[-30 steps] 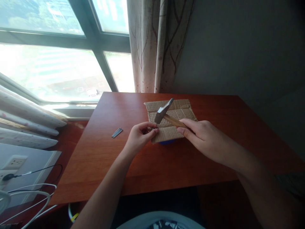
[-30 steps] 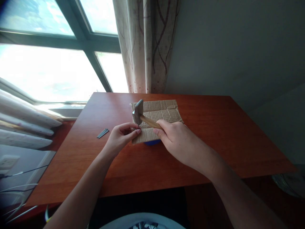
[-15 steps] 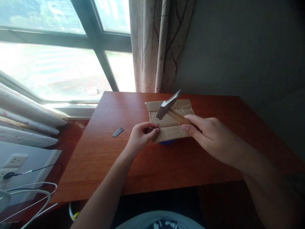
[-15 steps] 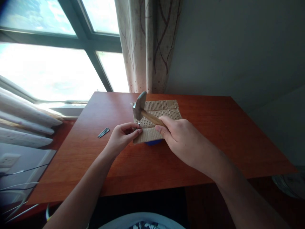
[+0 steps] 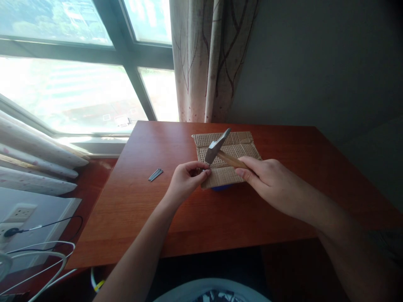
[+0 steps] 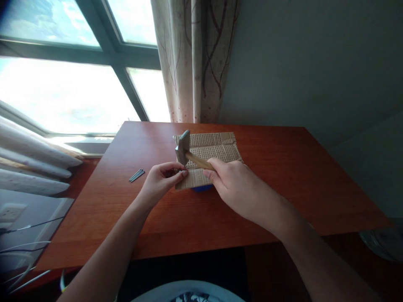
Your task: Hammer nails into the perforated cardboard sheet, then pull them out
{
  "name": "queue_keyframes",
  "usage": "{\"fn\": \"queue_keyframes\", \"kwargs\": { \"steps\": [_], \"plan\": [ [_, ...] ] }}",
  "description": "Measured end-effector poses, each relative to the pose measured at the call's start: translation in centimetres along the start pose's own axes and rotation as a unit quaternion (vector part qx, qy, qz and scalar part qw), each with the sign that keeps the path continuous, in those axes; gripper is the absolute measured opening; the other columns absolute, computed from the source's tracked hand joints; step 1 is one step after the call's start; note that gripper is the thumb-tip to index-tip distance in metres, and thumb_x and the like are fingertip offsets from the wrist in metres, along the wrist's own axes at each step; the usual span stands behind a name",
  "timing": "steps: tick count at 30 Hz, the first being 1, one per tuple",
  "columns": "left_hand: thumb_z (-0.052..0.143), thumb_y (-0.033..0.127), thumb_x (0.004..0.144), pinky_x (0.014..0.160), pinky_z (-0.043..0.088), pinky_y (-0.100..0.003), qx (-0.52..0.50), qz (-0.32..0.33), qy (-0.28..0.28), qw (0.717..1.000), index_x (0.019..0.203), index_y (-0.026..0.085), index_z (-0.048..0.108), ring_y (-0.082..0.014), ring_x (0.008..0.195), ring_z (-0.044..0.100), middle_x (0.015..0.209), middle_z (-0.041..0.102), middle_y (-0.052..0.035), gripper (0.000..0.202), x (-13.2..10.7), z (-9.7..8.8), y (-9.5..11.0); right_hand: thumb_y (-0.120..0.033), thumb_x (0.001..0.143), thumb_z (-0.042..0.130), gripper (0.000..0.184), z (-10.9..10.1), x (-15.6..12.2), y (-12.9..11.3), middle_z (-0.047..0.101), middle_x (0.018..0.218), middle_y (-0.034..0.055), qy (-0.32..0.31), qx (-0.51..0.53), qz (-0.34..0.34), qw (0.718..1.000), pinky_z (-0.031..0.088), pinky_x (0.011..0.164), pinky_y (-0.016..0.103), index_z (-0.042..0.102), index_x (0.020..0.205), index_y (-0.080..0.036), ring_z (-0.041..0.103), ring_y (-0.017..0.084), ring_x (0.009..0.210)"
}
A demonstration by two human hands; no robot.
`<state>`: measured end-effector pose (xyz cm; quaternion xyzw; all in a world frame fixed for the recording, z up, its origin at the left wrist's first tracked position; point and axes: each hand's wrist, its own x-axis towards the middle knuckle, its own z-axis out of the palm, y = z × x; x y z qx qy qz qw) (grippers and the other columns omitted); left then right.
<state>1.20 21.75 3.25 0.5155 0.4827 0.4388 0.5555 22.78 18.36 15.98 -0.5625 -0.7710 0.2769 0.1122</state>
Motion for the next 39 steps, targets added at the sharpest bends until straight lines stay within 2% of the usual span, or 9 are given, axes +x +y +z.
{"fn": "queue_keyframes", "kwargs": {
  "steps": [3, 12, 15, 17, 22, 27, 34, 39],
  "plan": [
    [0.079, 0.039, 0.072, 0.049, 0.039, -0.022, 0.009, -0.001, -0.008, 1.0, 0.084, 0.012, 0.073, -0.0103, 0.055, 0.049, 0.064, 0.061, -0.002, 0.031, 0.0, 0.0, 0.0, -0.037, 0.101, 0.041, 0.024, 0.5, 0.1, 0.2, 0.065, 0.074, -0.0015, -0.019, -0.005, 0.01, 1.0, 0.037, 0.061, 0.029, 0.058, 0.09, -0.024, 0.059, 0.015, 0.066],
    [0.078, 0.038, 0.075, 0.053, 0.043, -0.024, 0.001, 0.016, -0.036, 0.999, 0.09, 0.014, 0.07, -0.0125, 0.06, 0.054, 0.072, 0.063, -0.0029, 0.03, -0.1, -0.4, 0.2, -0.035, 0.101, 0.042, 0.023, 0.5, 0.0, 0.1, 0.065, 0.075, -0.0025, -0.02, 0.017, 0.015, 1.0, 0.037, 0.06, 0.028, 0.059, 0.09, -0.024, 0.058, 0.014, 0.066],
    [0.079, 0.036, 0.074, 0.056, 0.044, -0.024, -0.007, 0.02, -0.064, 0.998, 0.099, 0.015, 0.065, -0.0127, 0.064, 0.056, 0.075, 0.063, -0.0017, 0.035, -0.4, -0.8, 0.9, -0.036, 0.102, 0.042, 0.024, 0.5, 0.0, 0.1, 0.064, 0.074, -0.0022, -0.016, 0.02, 0.011, 1.0, 0.037, 0.059, 0.028, 0.06, 0.09, -0.023, 0.058, 0.014, 0.066],
    [0.078, 0.036, 0.075, 0.057, 0.044, -0.022, -0.017, 0.023, -0.057, 0.998, 0.1, 0.017, 0.059, -0.0117, 0.065, 0.056, 0.075, 0.062, 0.0003, 0.037, -0.5, -1.1, 1.3, -0.036, 0.102, 0.042, 0.025, 0.5, 0.0, 0.1, 0.066, 0.075, -0.0014, -0.015, 0.02, 0.007, 1.0, 0.038, 0.059, 0.028, 0.061, 0.091, -0.023, 0.059, 0.015, 0.067],
    [0.071, 0.042, 0.082, 0.05, 0.036, -0.019, -0.008, -0.014, -0.021, 1.0, 0.089, 0.019, 0.053, -0.0084, 0.053, 0.049, 0.065, 0.057, 0.0043, 0.031, -0.7, -1.3, 1.6, -0.036, 0.101, 0.042, 0.026, 0.4, 0.0, 0.1, 0.068, 0.078, -0.0002, -0.02, 0.02, 0.009, 1.0, 0.04, 0.061, 0.029, 0.063, 0.094, -0.023, 0.062, 0.016, 0.069],
    [0.06, 0.053, 0.086, 0.046, 0.031, -0.022, 0.026, -0.042, -0.063, 0.997, 0.067, 0.018, 0.052, -0.0091, 0.047, 0.042, 0.054, 0.047, 0.0035, 0.041, -0.5, -1.1, 1.0, -0.038, 0.101, 0.043, 0.027, 0.4, -0.1, 0.4, 0.07, 0.081, 0.0005, -0.011, 0.028, 0.001, 1.0, 0.042, 0.061, 0.029, 0.062, 0.09, -0.023, 0.064, 0.017, 0.072],
    [0.061, 0.054, 0.084, 0.047, 0.028, -0.022, 0.011, -0.037, -0.064, 0.997, 0.064, 0.018, 0.05, -0.009, 0.049, 0.038, 0.053, 0.043, 0.0046, 0.043, -0.3, -0.9, 0.6, -0.041, 0.102, 0.041, 0.029, -0.4, -0.5, 0.0, 0.07, 0.08, -0.0002, 0.0, 0.018, 0.006, 1.0, 0.041, 0.062, 0.03, 0.058, 0.086, -0.023, 0.063, 0.016, 0.071],
    [0.06, 0.052, 0.086, 0.047, 0.028, -0.022, 0.029, -0.028, -0.06, 0.997, 0.062, 0.018, 0.049, -0.009, 0.049, 0.038, 0.053, 0.042, 0.0044, 0.043, -0.3, -0.9, 0.6, -0.039, 0.102, 0.041, 0.029, 0.2, -0.2, 0.2, 0.068, 0.077, -0.0006, -0.019, 0.023, 0.0, 1.0, 0.04, 0.061, 0.029, 0.058, 0.085, -0.023, 0.062, 0.016, 0.069]
  ]
}}
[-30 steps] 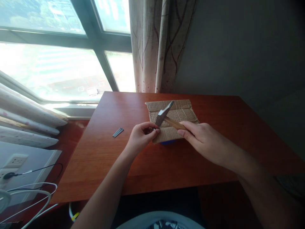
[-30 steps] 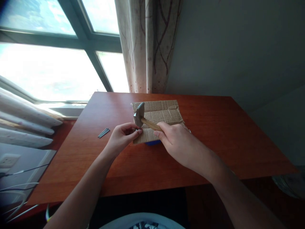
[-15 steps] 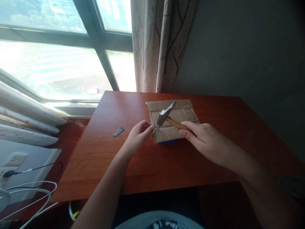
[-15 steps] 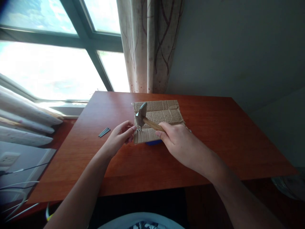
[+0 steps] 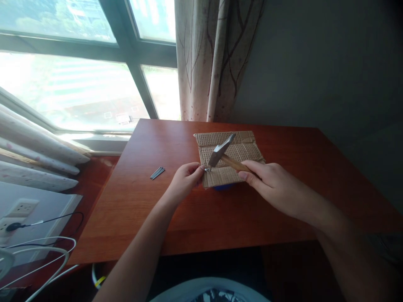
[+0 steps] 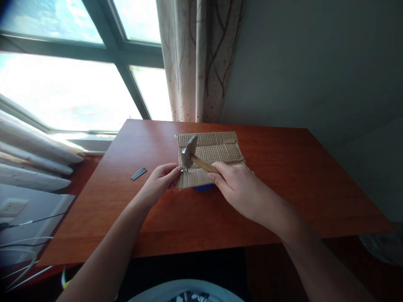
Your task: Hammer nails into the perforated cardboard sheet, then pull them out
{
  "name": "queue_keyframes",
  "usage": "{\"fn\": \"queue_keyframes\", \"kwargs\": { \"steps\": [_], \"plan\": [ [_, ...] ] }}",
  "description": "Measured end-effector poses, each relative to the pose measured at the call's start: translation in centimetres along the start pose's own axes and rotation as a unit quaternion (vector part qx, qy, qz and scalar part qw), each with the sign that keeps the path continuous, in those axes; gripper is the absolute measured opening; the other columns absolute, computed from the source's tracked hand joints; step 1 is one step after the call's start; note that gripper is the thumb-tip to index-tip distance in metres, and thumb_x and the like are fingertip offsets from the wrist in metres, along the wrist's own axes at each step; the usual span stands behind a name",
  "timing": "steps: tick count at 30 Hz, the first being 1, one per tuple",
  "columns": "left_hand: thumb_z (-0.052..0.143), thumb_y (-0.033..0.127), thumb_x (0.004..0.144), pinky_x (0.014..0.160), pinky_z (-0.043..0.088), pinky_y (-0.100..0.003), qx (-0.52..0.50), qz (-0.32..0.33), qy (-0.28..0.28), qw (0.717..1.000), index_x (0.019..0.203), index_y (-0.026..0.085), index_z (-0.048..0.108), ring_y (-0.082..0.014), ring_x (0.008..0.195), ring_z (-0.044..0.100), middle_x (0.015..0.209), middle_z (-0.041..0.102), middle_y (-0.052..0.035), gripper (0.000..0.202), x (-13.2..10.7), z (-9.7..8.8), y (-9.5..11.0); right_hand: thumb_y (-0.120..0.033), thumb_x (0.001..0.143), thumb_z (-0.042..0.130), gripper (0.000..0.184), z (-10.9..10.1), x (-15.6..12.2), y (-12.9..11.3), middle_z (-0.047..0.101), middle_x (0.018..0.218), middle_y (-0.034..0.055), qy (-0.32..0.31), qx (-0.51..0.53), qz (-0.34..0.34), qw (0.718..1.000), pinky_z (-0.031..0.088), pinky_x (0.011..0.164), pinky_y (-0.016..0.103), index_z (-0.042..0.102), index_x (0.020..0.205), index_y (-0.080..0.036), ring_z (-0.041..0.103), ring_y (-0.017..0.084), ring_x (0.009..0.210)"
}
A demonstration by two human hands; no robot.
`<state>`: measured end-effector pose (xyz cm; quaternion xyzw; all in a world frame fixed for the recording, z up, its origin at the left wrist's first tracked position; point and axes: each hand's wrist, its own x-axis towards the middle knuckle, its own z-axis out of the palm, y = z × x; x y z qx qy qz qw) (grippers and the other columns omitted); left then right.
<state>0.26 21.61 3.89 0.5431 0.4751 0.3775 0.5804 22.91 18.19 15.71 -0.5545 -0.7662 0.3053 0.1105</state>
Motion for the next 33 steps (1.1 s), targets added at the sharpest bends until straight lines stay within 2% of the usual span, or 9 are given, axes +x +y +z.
{"fn": "queue_keyframes", "kwargs": {
  "steps": [7, 13, 18, 25, 33],
  "plan": [
    [0.061, 0.053, 0.085, 0.047, 0.029, -0.021, -0.01, -0.002, 0.002, 1.0, 0.064, 0.018, 0.05, -0.0091, 0.05, 0.038, 0.054, 0.042, 0.0043, 0.042, 0.1, 0.1, -0.1, -0.041, 0.102, 0.042, 0.029, 0.2, 0.3, 0.2, 0.068, 0.076, -0.0005, 0.01, 0.006, 0.006, 1.0, 0.041, 0.06, 0.029, 0.059, 0.088, -0.023, 0.06, 0.015, 0.067],
    [0.062, 0.054, 0.084, 0.047, 0.029, -0.021, -0.014, -0.004, 0.003, 1.0, 0.063, 0.018, 0.049, -0.0088, 0.05, 0.037, 0.054, 0.042, 0.0043, 0.044, 0.1, 0.1, -0.1, -0.039, 0.102, 0.041, 0.028, 0.7, 0.4, 0.5, 0.071, 0.082, 0.0006, -0.009, 0.006, -0.001, 1.0, 0.043, 0.065, 0.029, 0.06, 0.089, -0.023, 0.065, 0.017, 0.075],
    [0.06, 0.052, 0.086, 0.048, 0.029, -0.021, -0.005, -0.001, 0.003, 1.0, 0.063, 0.018, 0.049, -0.0087, 0.05, 0.038, 0.054, 0.043, 0.004, 0.043, 0.1, 0.0, -0.1, -0.039, 0.102, 0.042, 0.028, 0.8, 0.3, 0.4, 0.069, 0.08, -0.0008, 0.007, -0.002, 0.011, 1.0, 0.042, 0.064, 0.029, 0.059, 0.087, -0.023, 0.064, 0.017, 0.073],
    [0.061, 0.055, 0.084, 0.047, 0.029, -0.022, -0.004, -0.002, -0.001, 1.0, 0.061, 0.019, 0.047, -0.009, 0.05, 0.038, 0.054, 0.041, 0.0043, 0.045, 0.1, 0.0, 0.1, -0.038, 0.102, 0.041, 0.026, 1.3, 0.2, 0.6, 0.071, 0.084, 0.0019, -0.001, 0.001, 0.002, 1.0, 0.044, 0.065, 0.029, 0.059, 0.089, -0.023, 0.066, 0.019, 0.078],
    [0.061, 0.054, 0.085, 0.047, 0.029, -0.021, -0.001, 0.0, 0.001, 1.0, 0.063, 0.018, 0.05, -0.0092, 0.05, 0.038, 0.054, 0.042, 0.004, 0.044, 0.2, 0.0, -0.3, -0.035, 0.102, 0.042, 0.023, 1.2, 0.1, 0.1, 0.071, 0.084, 0.001, -0.009, 0.008, -0.004, 1.0, 0.045, 0.069, 0.029, 0.058, 0.089, -0.024, 0.067, 0.019, 0.08]
  ]
}}
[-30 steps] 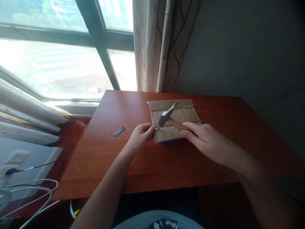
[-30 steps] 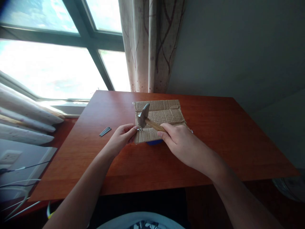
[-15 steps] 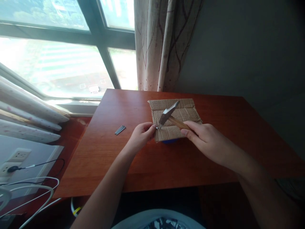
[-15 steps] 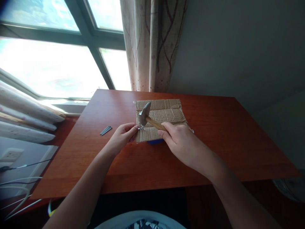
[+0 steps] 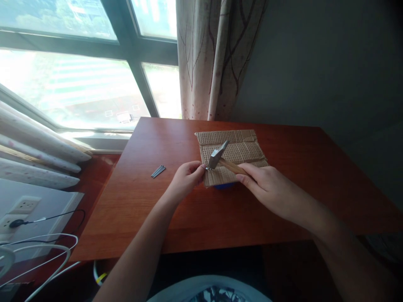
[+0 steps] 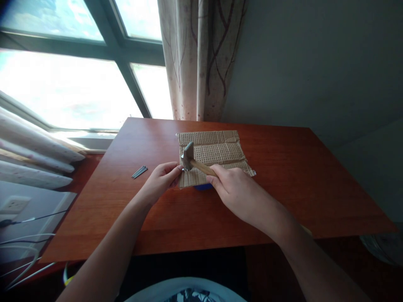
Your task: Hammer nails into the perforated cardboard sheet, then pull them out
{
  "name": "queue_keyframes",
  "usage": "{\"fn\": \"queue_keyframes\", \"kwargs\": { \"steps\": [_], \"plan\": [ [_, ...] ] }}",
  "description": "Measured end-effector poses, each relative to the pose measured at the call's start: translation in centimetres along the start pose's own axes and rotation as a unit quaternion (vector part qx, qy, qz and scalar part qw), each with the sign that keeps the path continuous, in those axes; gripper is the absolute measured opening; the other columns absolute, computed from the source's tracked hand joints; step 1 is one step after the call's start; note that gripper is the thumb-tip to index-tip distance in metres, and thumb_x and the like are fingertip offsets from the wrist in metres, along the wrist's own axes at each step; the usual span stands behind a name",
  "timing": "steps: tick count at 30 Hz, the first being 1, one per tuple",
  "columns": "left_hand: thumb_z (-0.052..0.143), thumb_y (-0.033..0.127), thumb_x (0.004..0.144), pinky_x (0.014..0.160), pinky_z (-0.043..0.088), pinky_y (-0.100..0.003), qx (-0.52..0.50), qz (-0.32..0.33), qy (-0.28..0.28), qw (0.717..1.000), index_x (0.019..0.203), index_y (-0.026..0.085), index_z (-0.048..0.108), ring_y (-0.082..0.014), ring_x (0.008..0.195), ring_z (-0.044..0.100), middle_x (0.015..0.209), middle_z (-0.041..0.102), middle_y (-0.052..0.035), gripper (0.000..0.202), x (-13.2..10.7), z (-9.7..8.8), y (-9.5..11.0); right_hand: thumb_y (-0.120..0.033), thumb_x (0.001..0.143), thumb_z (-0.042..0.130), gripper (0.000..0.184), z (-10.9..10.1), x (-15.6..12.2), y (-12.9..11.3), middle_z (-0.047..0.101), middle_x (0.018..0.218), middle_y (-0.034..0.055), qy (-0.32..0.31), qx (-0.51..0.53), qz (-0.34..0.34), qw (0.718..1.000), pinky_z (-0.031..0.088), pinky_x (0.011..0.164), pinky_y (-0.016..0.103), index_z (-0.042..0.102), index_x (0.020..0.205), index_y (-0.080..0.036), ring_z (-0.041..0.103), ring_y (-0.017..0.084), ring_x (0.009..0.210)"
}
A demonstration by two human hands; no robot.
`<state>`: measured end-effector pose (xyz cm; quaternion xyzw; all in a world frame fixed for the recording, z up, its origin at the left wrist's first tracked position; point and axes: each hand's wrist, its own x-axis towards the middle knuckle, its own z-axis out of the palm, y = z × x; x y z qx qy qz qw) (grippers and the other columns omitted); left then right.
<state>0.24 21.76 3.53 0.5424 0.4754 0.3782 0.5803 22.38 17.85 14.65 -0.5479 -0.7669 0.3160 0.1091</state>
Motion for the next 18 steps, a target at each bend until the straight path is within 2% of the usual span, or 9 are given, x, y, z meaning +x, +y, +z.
{"fn": "queue_keyframes", "kwargs": {
  "steps": [11, 15, 18],
  "plan": [
    [0.061, 0.053, 0.085, 0.047, 0.029, -0.022, -0.01, -0.006, -0.001, 1.0, 0.062, 0.018, 0.048, -0.0089, 0.05, 0.037, 0.054, 0.043, 0.0038, 0.044, -0.2, 0.0, 0.5, -0.036, 0.103, 0.041, 0.024, 0.0, -0.2, 0.2, 0.068, 0.085, 0.0005, -0.006, 0.022, 0.001, 1.0, 0.044, 0.071, 0.03, 0.058, 0.091, -0.024, 0.065, 0.018, 0.081],
    [0.061, 0.052, 0.085, 0.047, 0.029, -0.021, -0.01, -0.005, -0.004, 1.0, 0.062, 0.018, 0.048, -0.0087, 0.05, 0.038, 0.055, 0.044, 0.004, 0.043, -0.2, 0.0, 0.5, -0.039, 0.102, 0.043, 0.026, -0.1, -0.4, 0.7, 0.065, 0.077, -0.001, 0.027, 0.013, 0.01, 0.999, 0.04, 0.064, 0.029, 0.058, 0.088, -0.023, 0.061, 0.016, 0.071],
    [0.06, 0.05, 0.087, 0.047, 0.029, -0.021, -0.007, -0.005, -0.003, 1.0, 0.062, 0.018, 0.047, -0.0087, 0.05, 0.038, 0.055, 0.044, 0.0038, 0.042, -0.3, -0.1, 0.6, -0.044, 0.101, 0.045, 0.029, -0.2, -0.6, 1.7, 0.057, 0.067, -0.0028, 0.072, 0.027, 0.023, 0.997, 0.037, 0.057, 0.028, 0.057, 0.085, -0.022, 0.053, 0.013, 0.06]
  ]
}}
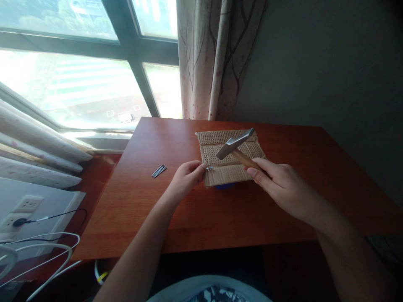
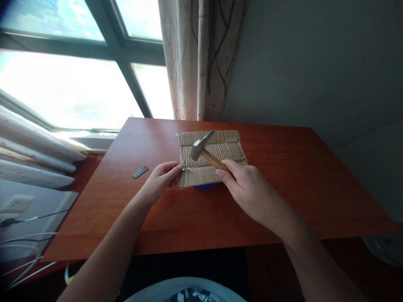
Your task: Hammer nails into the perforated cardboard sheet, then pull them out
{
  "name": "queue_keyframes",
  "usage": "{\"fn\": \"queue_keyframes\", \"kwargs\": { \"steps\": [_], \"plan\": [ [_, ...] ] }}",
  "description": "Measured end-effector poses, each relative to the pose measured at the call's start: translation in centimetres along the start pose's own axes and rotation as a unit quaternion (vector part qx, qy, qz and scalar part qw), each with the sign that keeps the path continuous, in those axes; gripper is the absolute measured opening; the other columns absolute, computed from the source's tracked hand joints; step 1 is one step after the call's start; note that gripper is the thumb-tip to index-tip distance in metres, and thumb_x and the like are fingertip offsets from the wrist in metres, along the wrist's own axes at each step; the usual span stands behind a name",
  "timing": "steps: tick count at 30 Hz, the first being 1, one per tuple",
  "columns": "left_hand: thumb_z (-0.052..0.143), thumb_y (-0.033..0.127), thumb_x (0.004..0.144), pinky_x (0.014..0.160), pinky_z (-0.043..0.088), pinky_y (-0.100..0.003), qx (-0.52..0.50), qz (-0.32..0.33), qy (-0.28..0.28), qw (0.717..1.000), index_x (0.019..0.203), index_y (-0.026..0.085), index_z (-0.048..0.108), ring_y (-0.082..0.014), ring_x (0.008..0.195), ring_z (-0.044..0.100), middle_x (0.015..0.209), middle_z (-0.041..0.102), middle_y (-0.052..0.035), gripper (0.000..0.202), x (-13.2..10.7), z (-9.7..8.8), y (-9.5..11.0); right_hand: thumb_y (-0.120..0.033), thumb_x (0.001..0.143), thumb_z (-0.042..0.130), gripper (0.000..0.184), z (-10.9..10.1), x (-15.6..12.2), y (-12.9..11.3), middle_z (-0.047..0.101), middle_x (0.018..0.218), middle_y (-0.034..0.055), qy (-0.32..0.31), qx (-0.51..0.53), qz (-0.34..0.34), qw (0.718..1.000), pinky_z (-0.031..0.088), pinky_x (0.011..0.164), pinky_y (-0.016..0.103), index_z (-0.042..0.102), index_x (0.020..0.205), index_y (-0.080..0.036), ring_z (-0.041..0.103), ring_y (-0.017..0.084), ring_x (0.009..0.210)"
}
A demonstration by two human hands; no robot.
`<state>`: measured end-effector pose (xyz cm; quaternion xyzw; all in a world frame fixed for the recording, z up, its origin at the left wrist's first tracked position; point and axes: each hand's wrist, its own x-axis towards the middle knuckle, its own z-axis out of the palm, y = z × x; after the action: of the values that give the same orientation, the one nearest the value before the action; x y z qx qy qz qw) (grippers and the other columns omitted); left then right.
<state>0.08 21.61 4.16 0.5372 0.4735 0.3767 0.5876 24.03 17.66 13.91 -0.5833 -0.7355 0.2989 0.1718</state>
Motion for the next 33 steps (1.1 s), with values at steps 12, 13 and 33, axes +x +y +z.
{"fn": "queue_keyframes", "kwargs": {
  "steps": [12, 13, 33],
  "plan": [
    [0.055, 0.041, 0.089, 0.064, 0.041, -0.027, 0.357, 0.063, 0.154, 0.919, 0.085, 0.021, 0.066, -0.017, 0.07, 0.061, 0.076, 0.066, -0.0017, 0.023, -0.8, -5.2, -0.5, -0.06, 0.092, 0.055, 0.04, 0.4, -1.8, 7.5, 0.045, 0.065, -0.0033, 0.119, 0.197, 0.107, 0.967, 0.031, 0.042, 0.022, 0.061, 0.089, -0.02, 0.04, 0.009, 0.051],
    [0.056, 0.04, 0.088, 0.065, 0.04, -0.028, 0.418, 0.059, 0.17, 0.89, 0.086, 0.021, 0.067, -0.0181, 0.072, 0.062, 0.077, 0.067, -0.0018, 0.022, -1.1, -5.9, -0.5, -0.059, 0.091, 0.057, 0.04, 0.5, -2.1, 7.8, 0.044, 0.065, -0.0036, 0.123, 0.217, 0.118, 0.961, 0.03, 0.041, 0.022, 0.061, 0.091, -0.019, 0.039, 0.009, 0.05],
    [0.042, 0.041, 0.096, 0.058, 0.036, -0.032, 0.688, -0.034, 0.177, 0.703, 0.101, 0.024, 0.07, -0.024, 0.079, 0.067, 0.105, 0.07, -0.0054, 0.033, -3.2, -7.9, -1.3, -0.025, 0.076, 0.07, 0.016, -0.1, -1.5, 7.3, 0.043, 0.046, -0.0064, 0.435, 0.41, -0.127, 0.791, 0.022, 0.033, 0.026, 0.06, 0.067, -0.018, 0.034, 0.008, 0.034]
  ]
}}
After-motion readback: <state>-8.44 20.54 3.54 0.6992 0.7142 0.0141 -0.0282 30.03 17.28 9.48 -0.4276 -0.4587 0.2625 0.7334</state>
